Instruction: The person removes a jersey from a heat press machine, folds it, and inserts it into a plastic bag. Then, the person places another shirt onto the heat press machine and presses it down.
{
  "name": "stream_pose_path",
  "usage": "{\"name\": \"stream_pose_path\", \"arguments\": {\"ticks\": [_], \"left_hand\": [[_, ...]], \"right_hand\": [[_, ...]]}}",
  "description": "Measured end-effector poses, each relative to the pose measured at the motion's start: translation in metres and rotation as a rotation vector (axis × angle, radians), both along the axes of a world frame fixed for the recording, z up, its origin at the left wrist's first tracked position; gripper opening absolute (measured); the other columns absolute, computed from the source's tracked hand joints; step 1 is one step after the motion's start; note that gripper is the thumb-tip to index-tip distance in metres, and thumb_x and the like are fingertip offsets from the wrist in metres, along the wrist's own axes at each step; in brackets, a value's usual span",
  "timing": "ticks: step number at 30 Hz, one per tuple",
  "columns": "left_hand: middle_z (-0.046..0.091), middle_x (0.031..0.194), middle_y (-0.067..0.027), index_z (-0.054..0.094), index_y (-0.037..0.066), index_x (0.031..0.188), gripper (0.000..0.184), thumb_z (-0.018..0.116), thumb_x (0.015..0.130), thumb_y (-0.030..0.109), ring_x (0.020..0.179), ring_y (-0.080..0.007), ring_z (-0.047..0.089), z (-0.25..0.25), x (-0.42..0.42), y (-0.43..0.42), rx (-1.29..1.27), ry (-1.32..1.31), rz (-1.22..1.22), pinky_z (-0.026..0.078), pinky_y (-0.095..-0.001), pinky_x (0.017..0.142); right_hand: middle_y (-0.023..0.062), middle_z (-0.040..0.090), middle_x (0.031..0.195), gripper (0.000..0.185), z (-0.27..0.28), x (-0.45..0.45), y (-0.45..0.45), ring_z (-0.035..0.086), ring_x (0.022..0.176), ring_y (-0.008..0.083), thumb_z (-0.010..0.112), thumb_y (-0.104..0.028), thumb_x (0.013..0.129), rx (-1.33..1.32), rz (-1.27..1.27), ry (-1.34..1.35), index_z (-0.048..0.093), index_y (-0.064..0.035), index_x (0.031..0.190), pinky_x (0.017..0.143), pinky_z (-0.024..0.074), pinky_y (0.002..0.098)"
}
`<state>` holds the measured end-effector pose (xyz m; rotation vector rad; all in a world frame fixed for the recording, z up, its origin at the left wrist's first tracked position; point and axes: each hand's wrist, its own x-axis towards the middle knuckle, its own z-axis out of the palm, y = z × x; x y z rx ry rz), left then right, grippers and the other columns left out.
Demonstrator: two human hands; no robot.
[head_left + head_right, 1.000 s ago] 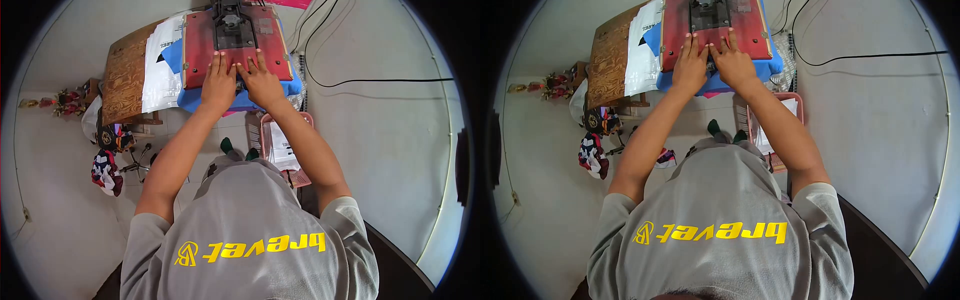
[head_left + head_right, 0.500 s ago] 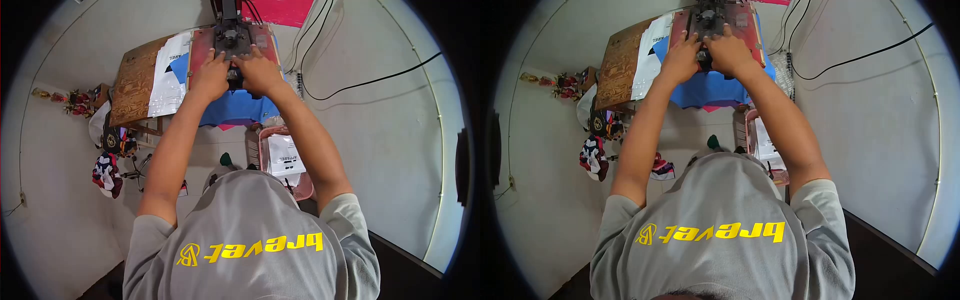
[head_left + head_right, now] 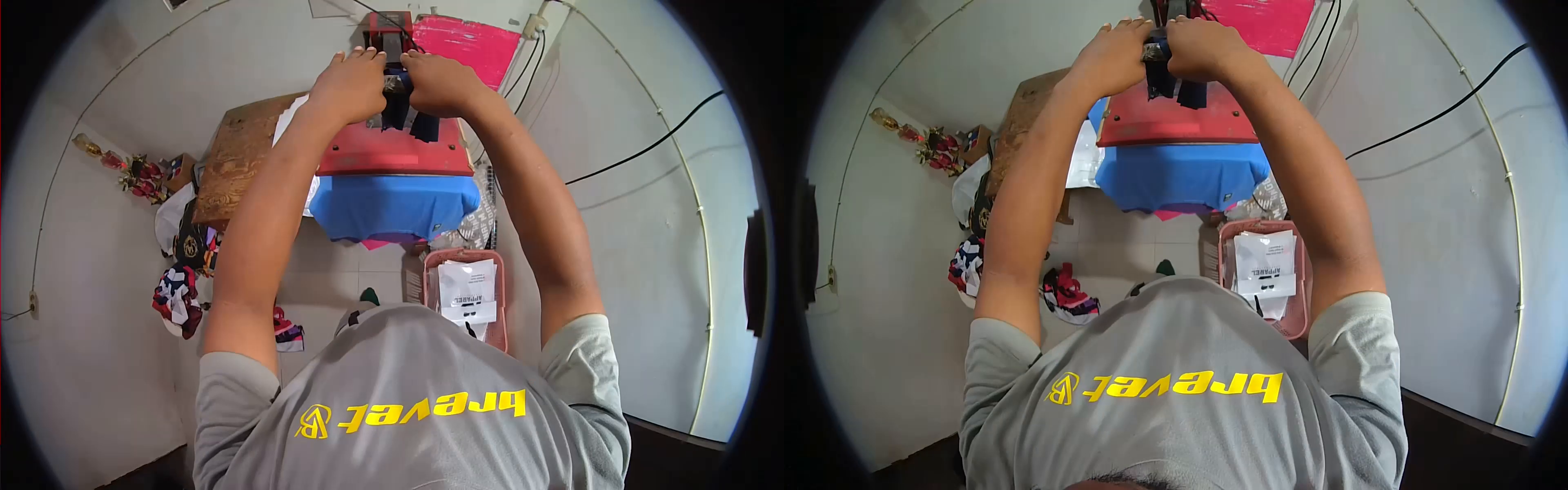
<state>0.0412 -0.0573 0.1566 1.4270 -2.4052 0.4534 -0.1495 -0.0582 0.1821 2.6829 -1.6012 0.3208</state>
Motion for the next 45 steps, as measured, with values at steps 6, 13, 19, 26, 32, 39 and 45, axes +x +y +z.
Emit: {"name": "stream_pose_path", "arguments": {"ticks": [6, 13, 19, 26, 32, 39, 45], "left_hand": [[0.067, 0.138, -0.0146, 0.066, 0.003, 0.132, 0.045, 0.066, 0.091, 0.020, 0.135, -0.0302, 0.061, 0.079, -0.011, -0.016, 0.000, -0.022, 0.256, 0.050, -0.0525, 0.109], [0.073, 0.116, -0.0188, 0.070, 0.001, 0.116, 0.034, 0.073, 0.085, 0.016, 0.111, -0.0360, 0.072, 0.153, -0.013, -0.088, -0.185, 0.090, 0.224, 0.060, -0.0466, 0.091], [0.074, 0.115, -0.0170, 0.072, 0.007, 0.118, 0.036, 0.074, 0.086, 0.023, 0.110, -0.0362, 0.072, 0.192, -0.003, -0.159, -0.281, 0.097, 0.132, 0.059, -0.0477, 0.093], [0.066, 0.137, -0.0205, 0.068, 0.003, 0.129, 0.047, 0.075, 0.083, 0.014, 0.126, -0.0360, 0.066, 0.233, -0.001, -0.187, -0.256, 0.114, 0.114, 0.059, -0.0482, 0.098], [0.046, 0.161, -0.0207, 0.068, 0.006, 0.133, 0.052, 0.077, 0.084, 0.022, 0.148, -0.0416, 0.046, 0.247, -0.002, -0.236, -0.381, 0.233, 0.054, 0.056, -0.0485, 0.105], [0.070, 0.125, -0.0233, 0.068, 0.000, 0.123, 0.044, 0.071, 0.080, 0.012, 0.119, -0.0420, 0.068, 0.253, 0.006, -0.266, -0.393, 0.411, -0.111, 0.058, -0.0511, 0.096], [0.043, 0.161, -0.0286, 0.059, 0.002, 0.145, 0.068, 0.072, 0.080, 0.013, 0.151, -0.0453, 0.042, 0.241, 0.008, -0.252, -0.568, 0.402, -0.130, 0.044, -0.0545, 0.117]], "right_hand": [[0.0168, 0.058, 0.153, 0.075, 0.069, 0.007, -0.020, 0.060, 0.135, 0.0360, 0.060, -0.011, 0.082, -0.192, -0.021, 0.060, 0.049, -0.0080, 0.156, 0.110, 0.0515, 0.0468], [0.0280, 0.052, 0.155, 0.066, 0.132, 0.008, -0.071, 0.064, 0.127, 0.0427, 0.065, -0.015, 0.090, -0.543, -0.057, 0.000, 0.050, 0.0005, 0.152, 0.107, 0.0535, 0.0493], [0.0276, 0.042, 0.163, 0.071, 0.179, 0.011, -0.116, 0.059, 0.133, 0.0475, 0.069, -0.036, 0.093, -0.491, -0.132, -0.067, 0.049, -0.0089, 0.156, 0.111, 0.0505, 0.0545], [0.0258, 0.057, 0.151, 0.064, 0.213, 0.016, -0.179, 0.067, 0.123, 0.0438, 0.063, -0.030, 0.091, -0.609, -0.133, -0.020, 0.056, -0.0067, 0.149, 0.104, 0.0560, 0.0493], [0.0273, 0.035, 0.167, 0.081, 0.237, 0.020, -0.221, 0.047, 0.147, 0.0431, 0.067, -0.033, 0.091, -0.631, -0.219, 0.026, 0.037, -0.0154, 0.164, 0.117, 0.0463, 0.0529], [0.0265, 0.054, 0.154, 0.082, 0.247, 0.013, -0.265, 0.053, 0.143, 0.0412, 0.066, -0.053, 0.089, -0.646, -0.121, -0.041, 0.053, -0.0044, 0.153, 0.118, 0.0441, 0.0463], [0.0286, 0.049, 0.157, 0.079, 0.242, 0.020, -0.239, 0.050, 0.144, 0.0450, 0.069, -0.043, 0.090, -0.667, -0.171, 0.011, 0.048, -0.0058, 0.157, 0.119, 0.0428, 0.0530]]}}
